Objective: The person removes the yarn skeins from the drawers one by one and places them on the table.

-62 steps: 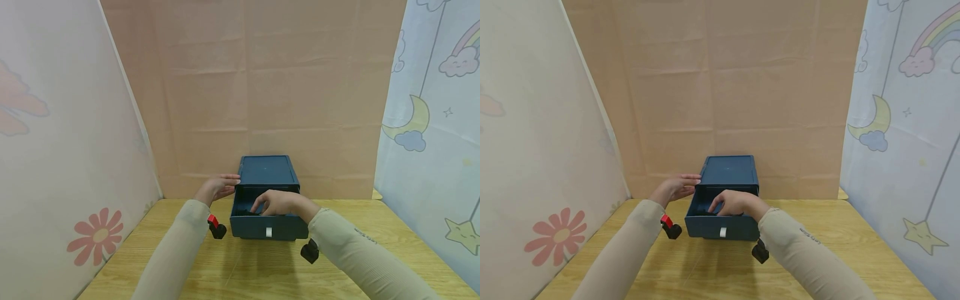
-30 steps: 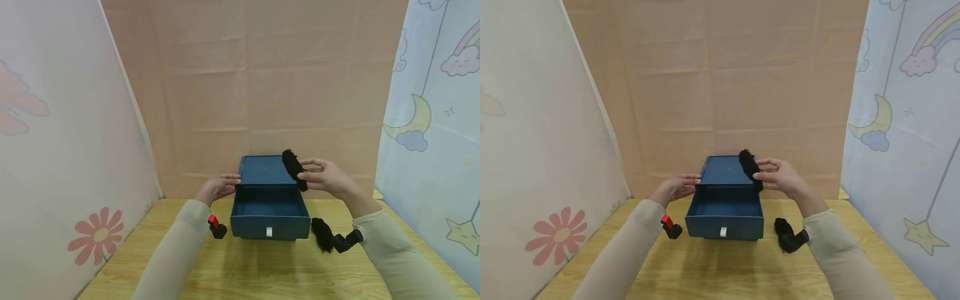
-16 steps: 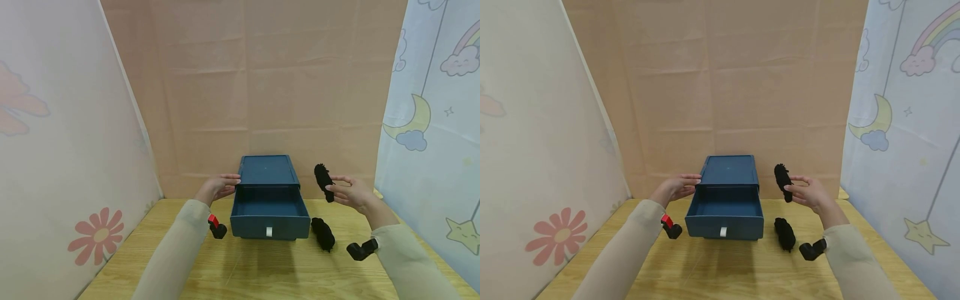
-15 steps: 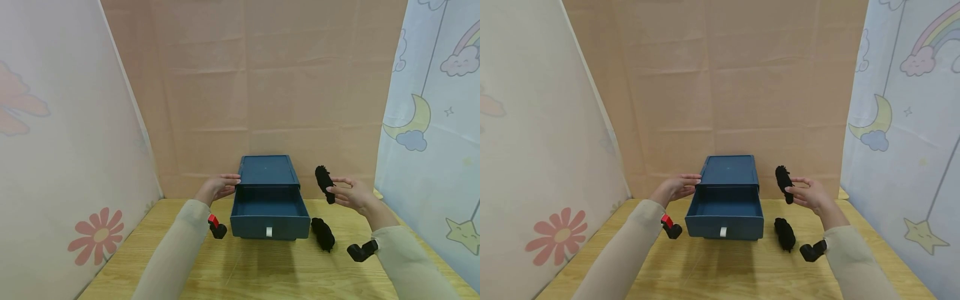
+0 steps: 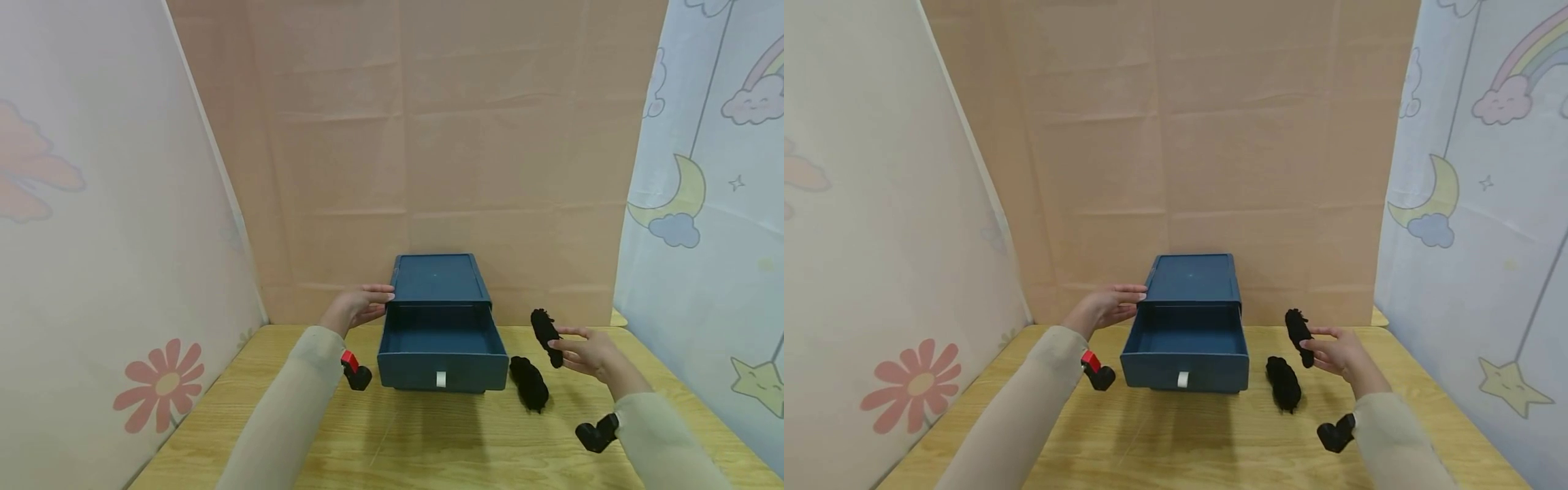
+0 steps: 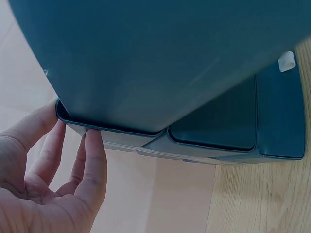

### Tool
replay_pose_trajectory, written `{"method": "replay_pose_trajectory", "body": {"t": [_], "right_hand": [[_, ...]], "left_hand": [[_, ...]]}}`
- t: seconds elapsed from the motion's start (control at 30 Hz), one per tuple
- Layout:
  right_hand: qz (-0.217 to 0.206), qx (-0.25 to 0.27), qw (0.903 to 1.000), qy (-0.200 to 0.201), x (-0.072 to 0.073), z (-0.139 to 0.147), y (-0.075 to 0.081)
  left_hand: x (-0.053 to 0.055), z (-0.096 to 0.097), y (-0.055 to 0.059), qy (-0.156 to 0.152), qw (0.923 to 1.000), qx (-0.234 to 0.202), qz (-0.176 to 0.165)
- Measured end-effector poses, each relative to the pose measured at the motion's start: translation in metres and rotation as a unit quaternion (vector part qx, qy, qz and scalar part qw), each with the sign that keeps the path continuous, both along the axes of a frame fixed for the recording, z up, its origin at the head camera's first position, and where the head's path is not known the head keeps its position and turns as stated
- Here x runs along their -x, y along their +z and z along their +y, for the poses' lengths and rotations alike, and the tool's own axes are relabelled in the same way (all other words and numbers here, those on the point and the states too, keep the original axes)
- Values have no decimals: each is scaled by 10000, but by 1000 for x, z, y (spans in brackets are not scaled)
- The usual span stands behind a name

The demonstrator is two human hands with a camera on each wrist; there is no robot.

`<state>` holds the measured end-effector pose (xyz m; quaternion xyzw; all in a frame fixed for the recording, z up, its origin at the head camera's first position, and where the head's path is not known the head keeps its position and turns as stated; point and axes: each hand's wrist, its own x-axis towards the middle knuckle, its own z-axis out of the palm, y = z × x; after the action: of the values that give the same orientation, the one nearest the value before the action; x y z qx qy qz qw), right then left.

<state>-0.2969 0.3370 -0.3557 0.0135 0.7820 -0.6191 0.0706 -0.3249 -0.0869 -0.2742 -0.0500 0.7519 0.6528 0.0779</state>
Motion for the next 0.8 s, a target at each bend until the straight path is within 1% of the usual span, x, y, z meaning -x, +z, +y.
{"method": "replay_pose_trajectory", "body": {"t": [0.13, 0.23, 0.37, 0.53, 0.6, 0.8], "right_hand": [[-201, 178, 9995, -169, -1, 7, -16], [-309, 196, 9990, -262, -1, 12, -29], [-408, 196, 9984, -340, -1, 17, -43], [-541, 273, 9972, -436, -1, 23, -55], [-616, 235, 9967, -482, -1, 24, -60], [-637, 63, 9968, -487, 0, 21, -70]], "left_hand": [[-2, 0, 0, 9, 10000, 5, 22], [-1, 0, 0, 13, 10000, 51, 40], [1, 0, 0, -13, 9999, 108, 30], [1, 0, -1, -12, 10000, 15, 2], [1, 0, -1, 11, 10000, -8, -6], [0, 0, -3, 53, 10000, -70, 33]]}}
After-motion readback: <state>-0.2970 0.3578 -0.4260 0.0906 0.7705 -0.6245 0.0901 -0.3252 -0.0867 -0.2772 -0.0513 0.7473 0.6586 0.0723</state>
